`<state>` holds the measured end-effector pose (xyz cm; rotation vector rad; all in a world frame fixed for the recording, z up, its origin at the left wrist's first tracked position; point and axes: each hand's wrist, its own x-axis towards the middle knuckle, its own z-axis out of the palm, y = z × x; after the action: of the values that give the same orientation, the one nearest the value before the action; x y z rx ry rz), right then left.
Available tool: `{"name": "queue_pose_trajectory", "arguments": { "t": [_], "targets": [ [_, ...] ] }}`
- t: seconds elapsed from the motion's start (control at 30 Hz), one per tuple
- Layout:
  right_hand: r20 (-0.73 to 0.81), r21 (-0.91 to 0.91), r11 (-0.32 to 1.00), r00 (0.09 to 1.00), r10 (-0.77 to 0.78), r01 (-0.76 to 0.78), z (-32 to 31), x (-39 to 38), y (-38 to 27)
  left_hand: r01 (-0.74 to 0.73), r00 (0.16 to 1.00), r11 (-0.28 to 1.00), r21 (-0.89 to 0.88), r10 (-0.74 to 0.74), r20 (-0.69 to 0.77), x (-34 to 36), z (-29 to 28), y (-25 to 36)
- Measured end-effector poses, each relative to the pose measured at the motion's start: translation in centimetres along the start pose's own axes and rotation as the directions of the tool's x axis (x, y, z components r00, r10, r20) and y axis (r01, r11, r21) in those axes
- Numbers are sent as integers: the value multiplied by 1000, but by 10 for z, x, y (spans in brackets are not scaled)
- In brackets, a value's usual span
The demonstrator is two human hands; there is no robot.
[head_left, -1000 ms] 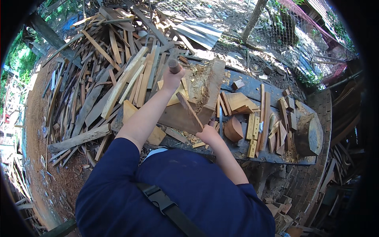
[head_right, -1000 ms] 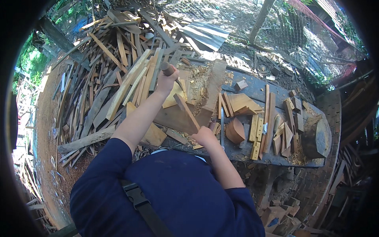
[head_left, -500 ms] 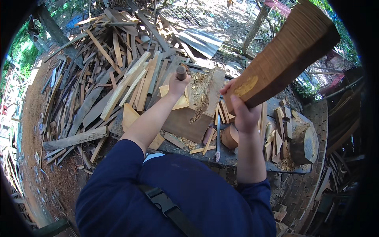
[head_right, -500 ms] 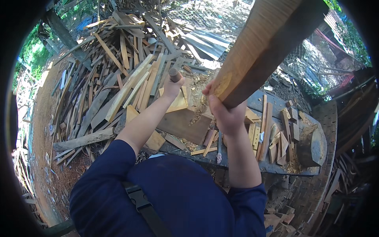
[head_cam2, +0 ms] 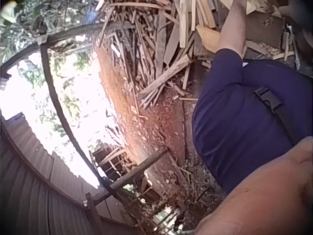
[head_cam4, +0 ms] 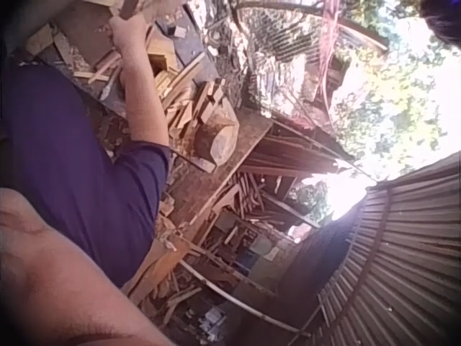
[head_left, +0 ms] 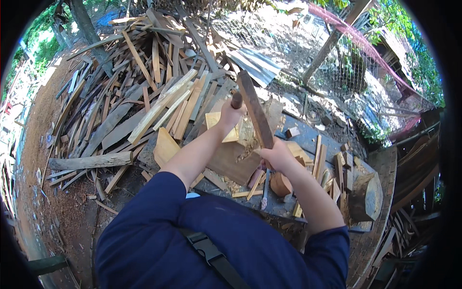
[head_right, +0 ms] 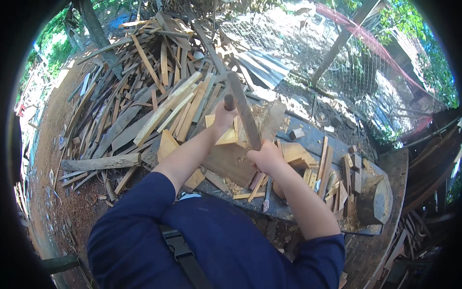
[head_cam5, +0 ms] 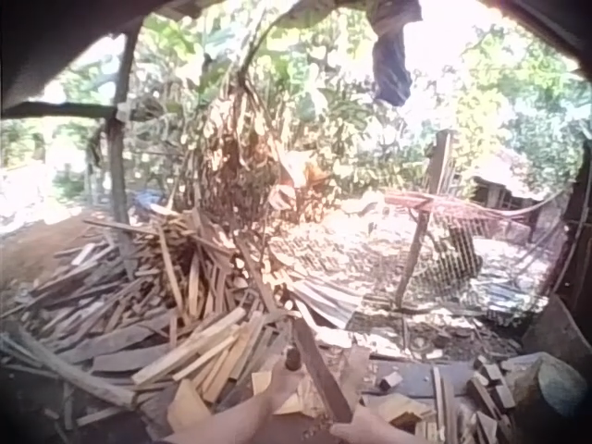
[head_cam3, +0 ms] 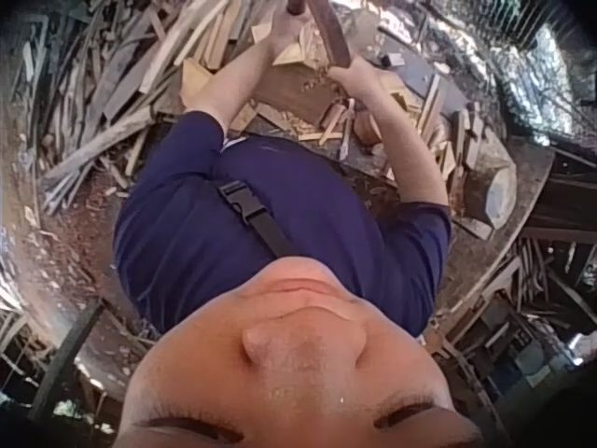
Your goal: The person carves and shapes wood blocks using a chisel and a wooden mallet.
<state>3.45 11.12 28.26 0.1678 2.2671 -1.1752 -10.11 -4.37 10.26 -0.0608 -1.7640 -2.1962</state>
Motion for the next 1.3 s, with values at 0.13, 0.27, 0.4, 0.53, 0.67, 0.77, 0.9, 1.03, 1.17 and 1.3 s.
{"name": "queue_pose_trajectory", "arguments": {
  "t": [0.13, 0.27, 0.4, 0.53, 0.67, 0.77, 0.9, 1.03, 1.17, 1.3],
  "targets": [
    [-145, 355, 617, 693, -706, 702, -22, -56, -59, -8, 997, 980, 200, 22, -67, -7, -9, 21],
    [78, 32, 998, 995, 57, -59, -4, 13, -1, 40, 999, 984, 174, -36, -26, -11, 8, 28],
    [-115, 464, 755, 876, -468, 464, -10, -47, -60, 8, 999, 985, 171, -2, -39, -5, -12, 22],
    [-261, -203, 851, 811, -524, 485, 9, -8, -17, -44, 996, 979, 199, 57, -62, -6, -2, 27],
    [11, 180, 954, 970, -244, 238, 8, -19, -37, -8, 999, 1000, 12, 8, -33, 0, -14, 2],
    [-329, 141, 549, 562, -759, 824, -2, -32, -46, 48, 998, 982, 182, -53, 22, -9, -7, 25],
    [-90, -229, 958, 976, -198, 173, 3, 14, 13, 8, 998, 997, 78, -13, 62, -14, 9, 5],
    [-352, 103, 484, 487, -799, 869, -5, -43, -56, 7, 999, 997, 79, -11, 42, -6, -5, 24],
    [-152, -350, 914, 951, -271, 205, 21, 12, 19, -67, 991, 980, 187, 43, 130, -16, 9, 24],
    [-234, 350, 634, 719, -654, 690, 16, -33, -48, -130, 990, 982, 138, 120, 74, -7, -6, 29]
  ]
}}
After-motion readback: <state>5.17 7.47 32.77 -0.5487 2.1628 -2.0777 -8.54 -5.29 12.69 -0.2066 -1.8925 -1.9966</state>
